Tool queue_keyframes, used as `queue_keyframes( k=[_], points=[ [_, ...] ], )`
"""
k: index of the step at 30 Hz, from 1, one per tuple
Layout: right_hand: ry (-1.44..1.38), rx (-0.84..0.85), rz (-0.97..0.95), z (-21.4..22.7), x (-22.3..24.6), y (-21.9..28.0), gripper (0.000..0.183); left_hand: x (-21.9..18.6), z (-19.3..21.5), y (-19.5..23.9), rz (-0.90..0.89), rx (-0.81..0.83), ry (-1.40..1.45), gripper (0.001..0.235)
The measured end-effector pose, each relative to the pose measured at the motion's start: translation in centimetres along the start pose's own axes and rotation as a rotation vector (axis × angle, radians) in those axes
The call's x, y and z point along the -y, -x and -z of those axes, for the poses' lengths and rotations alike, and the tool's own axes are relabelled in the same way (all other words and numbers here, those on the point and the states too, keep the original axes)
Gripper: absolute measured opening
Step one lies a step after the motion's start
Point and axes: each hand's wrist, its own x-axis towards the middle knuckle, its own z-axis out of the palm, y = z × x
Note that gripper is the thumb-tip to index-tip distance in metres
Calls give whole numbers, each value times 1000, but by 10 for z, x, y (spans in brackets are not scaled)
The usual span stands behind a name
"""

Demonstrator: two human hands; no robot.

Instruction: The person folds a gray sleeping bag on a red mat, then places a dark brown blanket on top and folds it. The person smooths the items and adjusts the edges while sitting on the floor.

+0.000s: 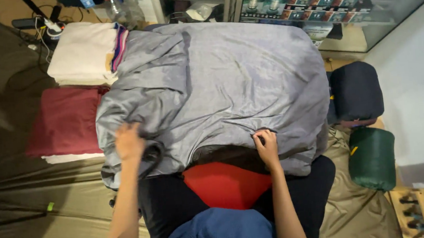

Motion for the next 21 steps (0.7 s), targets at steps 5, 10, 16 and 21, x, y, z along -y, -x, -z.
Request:
queue_keyframes(
  k=[5, 10, 16, 21],
  points=[
    [-5, -3, -1, 0, -4, 2, 6, 71, 23, 10, 275, -50, -45, 41],
    [8, -13, 13, -2, -7, 1, 7, 79, 17, 51, 365, -275, -147, 34],
    [208, -233, 92, 27, -45, 5, 7, 82, -32, 89, 537, 276, 517, 69],
    [782, -584, -282, 56, -121, 35, 47, 65, -32, 98, 789, 619, 978, 104]
  ],
)
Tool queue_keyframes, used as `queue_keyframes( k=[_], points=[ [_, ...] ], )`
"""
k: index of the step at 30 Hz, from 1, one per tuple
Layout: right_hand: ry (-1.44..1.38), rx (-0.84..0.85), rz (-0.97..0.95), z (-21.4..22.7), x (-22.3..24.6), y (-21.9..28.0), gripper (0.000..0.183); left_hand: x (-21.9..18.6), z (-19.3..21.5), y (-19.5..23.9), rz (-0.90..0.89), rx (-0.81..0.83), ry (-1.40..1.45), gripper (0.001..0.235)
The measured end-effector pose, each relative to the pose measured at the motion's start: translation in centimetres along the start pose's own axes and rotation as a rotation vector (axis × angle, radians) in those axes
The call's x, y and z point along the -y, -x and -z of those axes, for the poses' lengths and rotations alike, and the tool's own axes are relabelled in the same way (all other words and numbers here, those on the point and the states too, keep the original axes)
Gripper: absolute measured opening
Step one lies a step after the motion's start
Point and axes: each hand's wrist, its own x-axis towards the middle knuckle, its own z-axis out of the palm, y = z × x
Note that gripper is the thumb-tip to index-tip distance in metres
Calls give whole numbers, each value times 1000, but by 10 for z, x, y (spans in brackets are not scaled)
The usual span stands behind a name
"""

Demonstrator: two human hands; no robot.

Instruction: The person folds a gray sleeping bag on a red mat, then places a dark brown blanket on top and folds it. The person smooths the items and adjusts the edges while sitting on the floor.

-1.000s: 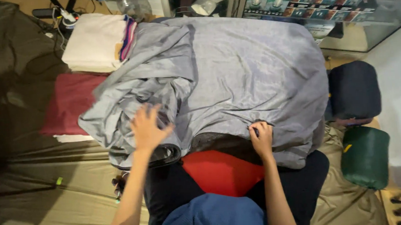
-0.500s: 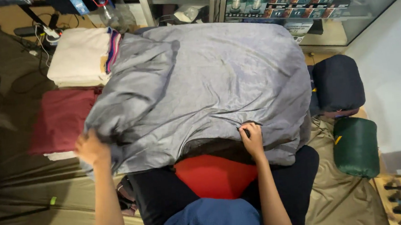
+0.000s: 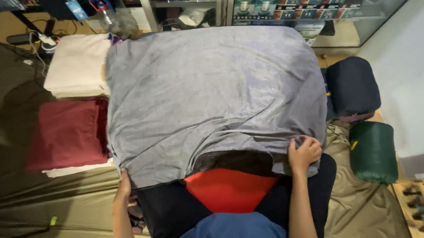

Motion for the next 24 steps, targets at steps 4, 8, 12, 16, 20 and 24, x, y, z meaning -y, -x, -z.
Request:
queue_keyframes(
  k=[4, 8, 12, 16, 20, 24],
  points=[
    [151, -61, -75, 27, 5, -5, 61, 11, 0, -21, -153, -174, 80, 84],
    [43, 341, -429, 81, 24, -34, 79, 14, -8, -22, -403, -479, 372, 52],
    [-403, 567, -733, 84, 2, -43, 92, -15, -14, -17, -52, -538, 1300, 75],
    [-617, 795, -1166, 125, 35, -53, 93, -57, -23, 41, -220, -23, 1480, 44],
    [-904, 794, -1079, 134, 44, -48, 71, -65, -28, 52, -165, 104, 1309, 30],
    [-1085, 748, -1120, 124, 36, -38, 77, -63, -35, 45, -227, 336, 1126, 43]
  ],
)
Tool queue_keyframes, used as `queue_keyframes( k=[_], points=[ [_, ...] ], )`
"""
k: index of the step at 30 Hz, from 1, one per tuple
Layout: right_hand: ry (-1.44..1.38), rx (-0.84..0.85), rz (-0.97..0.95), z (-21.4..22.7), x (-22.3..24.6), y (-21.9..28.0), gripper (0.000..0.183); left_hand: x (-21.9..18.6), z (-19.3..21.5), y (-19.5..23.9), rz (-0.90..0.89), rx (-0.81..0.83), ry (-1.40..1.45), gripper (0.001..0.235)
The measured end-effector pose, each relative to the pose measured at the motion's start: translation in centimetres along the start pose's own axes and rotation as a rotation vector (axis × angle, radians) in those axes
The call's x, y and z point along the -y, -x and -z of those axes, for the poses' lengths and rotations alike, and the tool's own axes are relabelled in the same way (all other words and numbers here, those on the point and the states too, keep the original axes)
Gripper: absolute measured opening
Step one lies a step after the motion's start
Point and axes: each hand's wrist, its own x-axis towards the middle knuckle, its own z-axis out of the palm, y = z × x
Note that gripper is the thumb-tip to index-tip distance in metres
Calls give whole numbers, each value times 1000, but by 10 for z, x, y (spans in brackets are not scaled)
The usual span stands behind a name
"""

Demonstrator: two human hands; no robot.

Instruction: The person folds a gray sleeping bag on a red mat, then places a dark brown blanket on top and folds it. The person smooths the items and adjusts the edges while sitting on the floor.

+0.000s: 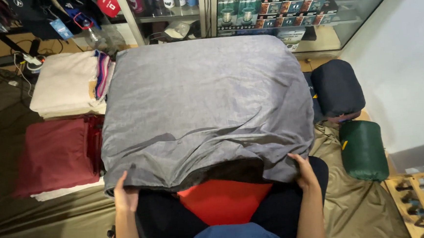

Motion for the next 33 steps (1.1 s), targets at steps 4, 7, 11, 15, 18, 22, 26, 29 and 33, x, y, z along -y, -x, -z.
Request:
queue_keyframes(
  k=[4, 7, 11, 15, 18, 22, 26, 29, 33],
  points=[
    [-90, -12, 38, 44, 0, -25, 52, -12, -27, 20, -61, -190, 9, 53],
    [-80, -104, 263, 69, 22, -25, 70, -23, -42, 27, -134, -236, 99, 50],
    [66, -260, 416, 91, 34, -36, 61, -28, -53, 21, -137, -311, 153, 45],
    [358, -373, 587, 94, 69, -11, 43, -27, -28, 5, -130, -278, 30, 48],
    [324, -424, 523, 86, 90, 32, 36, -35, -8, 35, -343, -438, -120, 53],
    [634, -427, 467, 155, 14, -60, 43, -2, 86, 3, -177, -810, -280, 68],
    [1060, -533, 373, 164, -30, -96, 53, 43, 138, -34, -75, -1087, -1124, 81],
    [1246, -603, 650, 144, -8, -75, 49, 47, 99, -30, -535, -1034, -1488, 82],
    [441, -128, 516, 53, 66, 4, 24, 51, -28, -8, -1046, -289, -1546, 52]
  ],
)
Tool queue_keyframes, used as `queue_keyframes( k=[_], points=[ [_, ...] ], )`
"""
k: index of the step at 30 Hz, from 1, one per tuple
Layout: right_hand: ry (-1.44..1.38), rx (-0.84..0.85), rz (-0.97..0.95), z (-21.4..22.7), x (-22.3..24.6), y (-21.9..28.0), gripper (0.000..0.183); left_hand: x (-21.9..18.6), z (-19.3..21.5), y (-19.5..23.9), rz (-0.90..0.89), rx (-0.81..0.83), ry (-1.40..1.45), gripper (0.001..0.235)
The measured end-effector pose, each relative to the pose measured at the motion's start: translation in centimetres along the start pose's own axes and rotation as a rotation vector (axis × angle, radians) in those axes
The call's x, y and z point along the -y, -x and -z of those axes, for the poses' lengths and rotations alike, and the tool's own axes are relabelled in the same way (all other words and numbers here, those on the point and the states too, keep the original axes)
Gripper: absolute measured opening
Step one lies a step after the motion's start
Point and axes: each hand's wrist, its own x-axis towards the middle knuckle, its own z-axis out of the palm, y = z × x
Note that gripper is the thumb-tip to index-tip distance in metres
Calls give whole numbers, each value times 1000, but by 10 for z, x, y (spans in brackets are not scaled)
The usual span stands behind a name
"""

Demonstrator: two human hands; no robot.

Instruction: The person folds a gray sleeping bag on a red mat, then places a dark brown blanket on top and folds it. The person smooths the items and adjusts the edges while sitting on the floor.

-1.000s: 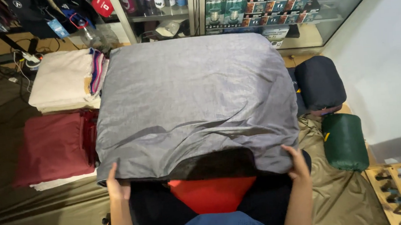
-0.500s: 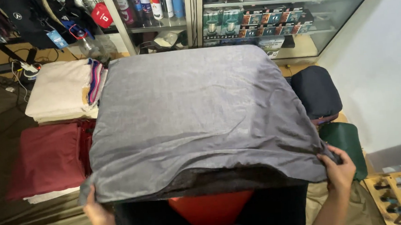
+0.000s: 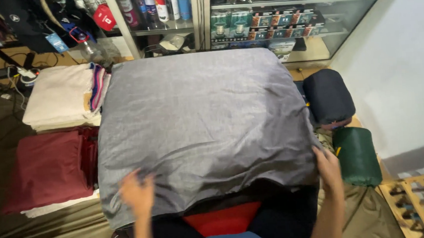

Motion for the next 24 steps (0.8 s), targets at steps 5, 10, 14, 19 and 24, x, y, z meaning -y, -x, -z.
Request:
queue_keyframes(
  k=[5, 10, 14, 19, 24],
  points=[
    [-334, 69, -144, -58, 86, 9, 56, -201, 17, 30, -308, 553, 465, 84],
    [-661, 69, -161, -56, 132, -18, 47, -233, -62, 95, -749, 647, 292, 139],
    [-829, -89, -101, -19, 150, -21, 33, -173, -94, 72, -640, 361, 70, 76],
    [-833, -198, -138, 11, 95, -23, 24, -34, -46, 17, -355, 181, -317, 61],
    [-772, -279, -416, 17, 26, -18, 35, 67, 46, 7, -103, -22, -490, 61]
  ],
)
